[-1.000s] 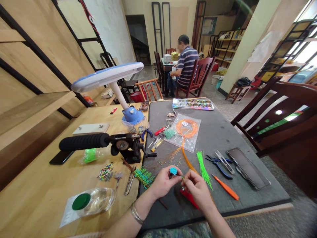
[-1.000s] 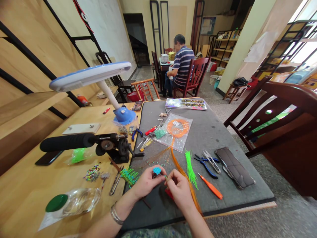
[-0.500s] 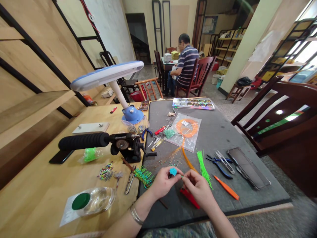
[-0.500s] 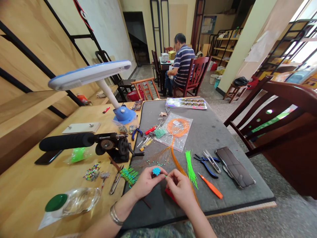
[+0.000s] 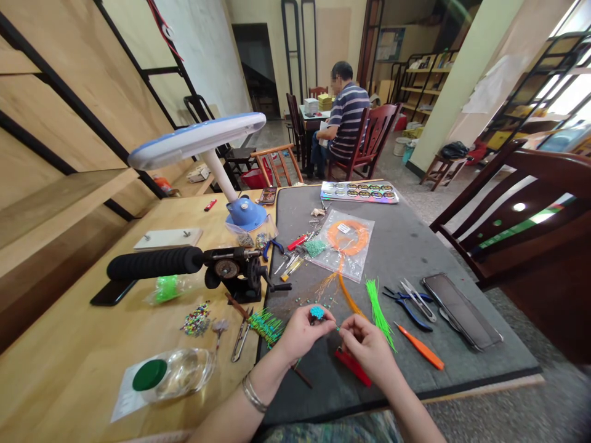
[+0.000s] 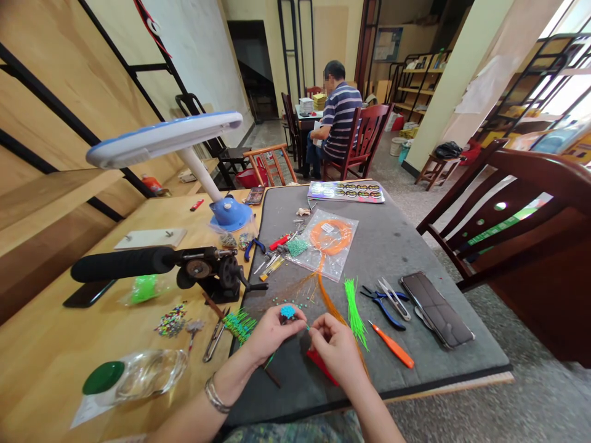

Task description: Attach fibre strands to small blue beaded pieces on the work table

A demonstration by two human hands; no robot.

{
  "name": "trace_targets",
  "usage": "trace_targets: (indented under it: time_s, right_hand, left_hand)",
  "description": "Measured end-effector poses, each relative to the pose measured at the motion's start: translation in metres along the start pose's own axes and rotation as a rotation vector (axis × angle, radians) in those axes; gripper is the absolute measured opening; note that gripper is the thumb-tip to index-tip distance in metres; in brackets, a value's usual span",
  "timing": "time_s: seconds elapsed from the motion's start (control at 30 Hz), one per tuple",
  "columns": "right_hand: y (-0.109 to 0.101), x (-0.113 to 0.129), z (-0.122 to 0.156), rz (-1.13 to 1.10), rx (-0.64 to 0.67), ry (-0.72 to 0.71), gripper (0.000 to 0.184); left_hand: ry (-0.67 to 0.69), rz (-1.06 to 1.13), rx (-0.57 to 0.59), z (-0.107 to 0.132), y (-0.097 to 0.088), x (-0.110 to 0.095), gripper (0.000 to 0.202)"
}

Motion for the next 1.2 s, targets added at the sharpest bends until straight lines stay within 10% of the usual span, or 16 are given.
trace_targets:
  time_s: [0.33, 0.57, 0.93, 1.2]
  right_hand:
    - [-0.003, -0.002, -0.002, -0.143, -0.014, 0.151, 0.019]
    - [-0.002, -0.003, -0.003, -0.178, -0.003, 0.176, 0.027]
    - [0.001, 0.001, 0.003, -0.243, 0.009, 0.007, 0.041]
    - [0.000, -0.002, 0.002, 0.065, -0.108, -0.089, 0.029]
  left_hand:
    - [0.158, -0.117, -0.235, 0.001, -0.011, -0.004, 0.027]
    - [0.356, -0.438, 0.074, 0.014, 0.012, -0.018, 0.022]
    - [0.061, 0.119, -0.036, 0.006, 0.014, -0.003, 0.019]
    - [0.017, 0.079, -0.053, 0.006, 0.009, -0.003, 0.022]
Point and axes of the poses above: each hand's wrist, its own z-axis away from the middle knuckle, its own y-axis out of the palm, x = y × z, the point moved 1 cm from there along -z, towards the middle knuckle, and after that the axes turned 6 degrees about z, right-handed, at the moved point
